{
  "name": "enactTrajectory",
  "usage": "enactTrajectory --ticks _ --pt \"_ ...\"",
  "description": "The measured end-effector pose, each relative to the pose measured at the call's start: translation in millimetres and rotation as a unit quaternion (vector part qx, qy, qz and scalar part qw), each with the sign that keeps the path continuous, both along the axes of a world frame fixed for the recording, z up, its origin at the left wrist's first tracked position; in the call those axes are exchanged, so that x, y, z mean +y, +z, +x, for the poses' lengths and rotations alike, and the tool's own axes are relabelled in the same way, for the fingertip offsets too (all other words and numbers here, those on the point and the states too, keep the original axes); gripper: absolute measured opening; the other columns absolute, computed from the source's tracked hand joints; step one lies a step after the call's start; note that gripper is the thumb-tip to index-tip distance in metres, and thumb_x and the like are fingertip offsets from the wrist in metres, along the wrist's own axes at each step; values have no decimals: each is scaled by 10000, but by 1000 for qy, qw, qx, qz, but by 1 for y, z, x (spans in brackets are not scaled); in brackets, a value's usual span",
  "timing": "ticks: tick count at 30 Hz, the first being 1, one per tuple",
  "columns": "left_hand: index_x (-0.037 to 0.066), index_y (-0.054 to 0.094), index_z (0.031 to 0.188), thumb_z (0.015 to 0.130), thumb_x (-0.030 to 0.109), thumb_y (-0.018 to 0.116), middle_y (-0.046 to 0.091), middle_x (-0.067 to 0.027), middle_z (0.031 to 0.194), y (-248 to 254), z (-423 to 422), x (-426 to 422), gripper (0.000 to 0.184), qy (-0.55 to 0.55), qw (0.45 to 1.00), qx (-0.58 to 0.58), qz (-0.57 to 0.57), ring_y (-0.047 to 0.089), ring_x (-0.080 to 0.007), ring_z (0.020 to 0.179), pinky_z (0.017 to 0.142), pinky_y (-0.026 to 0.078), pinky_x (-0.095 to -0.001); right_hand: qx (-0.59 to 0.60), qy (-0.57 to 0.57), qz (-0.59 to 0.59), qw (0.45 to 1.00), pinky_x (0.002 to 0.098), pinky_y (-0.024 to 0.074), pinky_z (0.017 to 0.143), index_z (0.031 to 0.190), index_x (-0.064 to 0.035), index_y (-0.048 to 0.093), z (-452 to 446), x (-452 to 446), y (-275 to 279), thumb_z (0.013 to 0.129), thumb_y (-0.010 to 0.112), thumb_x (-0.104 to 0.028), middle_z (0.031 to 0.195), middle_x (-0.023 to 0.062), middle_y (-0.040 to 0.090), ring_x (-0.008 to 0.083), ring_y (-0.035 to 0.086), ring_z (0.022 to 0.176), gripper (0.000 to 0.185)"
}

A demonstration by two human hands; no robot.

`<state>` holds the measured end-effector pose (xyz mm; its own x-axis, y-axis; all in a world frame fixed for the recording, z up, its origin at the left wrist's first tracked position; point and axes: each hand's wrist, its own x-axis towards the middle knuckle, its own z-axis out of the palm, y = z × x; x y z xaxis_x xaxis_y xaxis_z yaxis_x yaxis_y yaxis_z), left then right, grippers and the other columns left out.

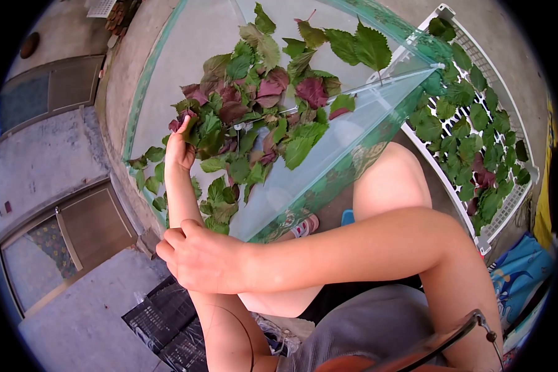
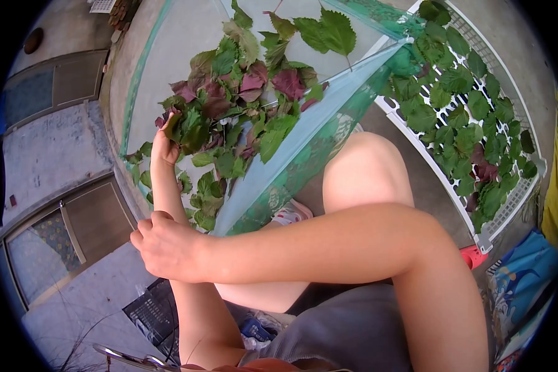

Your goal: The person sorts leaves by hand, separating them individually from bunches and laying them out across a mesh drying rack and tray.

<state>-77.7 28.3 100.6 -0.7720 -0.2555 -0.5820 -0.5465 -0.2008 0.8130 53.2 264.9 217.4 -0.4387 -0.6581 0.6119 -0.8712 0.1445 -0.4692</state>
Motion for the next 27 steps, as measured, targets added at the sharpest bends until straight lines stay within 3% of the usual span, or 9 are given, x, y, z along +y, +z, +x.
enactTrajectory --ticks 2,6,10,12,20,21,24,25,27 --pt "6 599 1086 879 137 600 643 -86 1031 -4 7 -3 244 -95 970 21 -221 626 -214 938 835 518 -339 2 0 3 1000 292 388 683 772 -93 692 -1 0 0 725 579 -217 849 22 538 199 493 866 174" --pt "11 599 1081 858 97 604 642 -84 1034 5 11 -8 239 -58 996 -9 -68 612 -211 954 845 506 -358 4 12 14 1000 296 401 697 801 -79 690 -1 1 1 732 578 -215 853 20 543 201 496 870 189" --pt "25 622 968 839 75 626 660 -88 935 1 18 -11 138 28 999 36 -17 638 -176 762 640 531 -271 -1 3 0 1000 301 405 711 802 -78 690 1 -2 -1 731 578 -213 851 20 547 202 498 868 190" --pt "30 620 931 853 135 637 658 -90 886 -10 19 -24 132 12 954 22 -298 635 -164 692 536 520 -242 -3 15 10 1000 305 410 720 789 -80 692 0 0 0 732 577 -209 844 19 548 204 500 866 182" --pt "31 645 894 842 258 665 655 -56 833 -16 19 -17 233 35 932 10 -360 611 -136 719 629 501 -270 7 -16 -10 1000 305 412 696 756 -94 696 -3 6 4 730 582 -207 838 31 542 206 501 844 163" --pt "16 648 968 806 246 689 659 -74 807 -28 18 -33 285 -9 909 -16 -415 621 -190 789 745 496 -308 -1 -35 -20 999 304 410 685 750 -99 698 -2 5 4 727 585 -209 836 31 539 205 498 834 159" --pt "76 482 1275 728 295 736 417 -218 1296 -28 32 17 641 -120 634 -37 -763 517 -368 1102 943 422 -437 26 -16 -2 1000 300 398 653 744 -98 695 -3 5 2 722 590 -208 821 26 526 199 486 814 153" --pt "89 418 1324 744 315 722 239 -213 1405 -27 35 33 693 -155 638 -19 -754 444 -404 1179 968 406 -444 26 -16 -2 1000 300 398 653 744 -98 695 -3 4 1 722 590 -208 821 26 526 199 486 814 153" --pt "79 475 1289 765 364 709 435 -148 1282 -45 39 39 641 -235 696 66 -675 562 -302 1039 893 454 -401 8 6 8 1000 297 382 623 732 -97 689 -1 1 0 714 594 -203 805 19 509 191 476 800 144"
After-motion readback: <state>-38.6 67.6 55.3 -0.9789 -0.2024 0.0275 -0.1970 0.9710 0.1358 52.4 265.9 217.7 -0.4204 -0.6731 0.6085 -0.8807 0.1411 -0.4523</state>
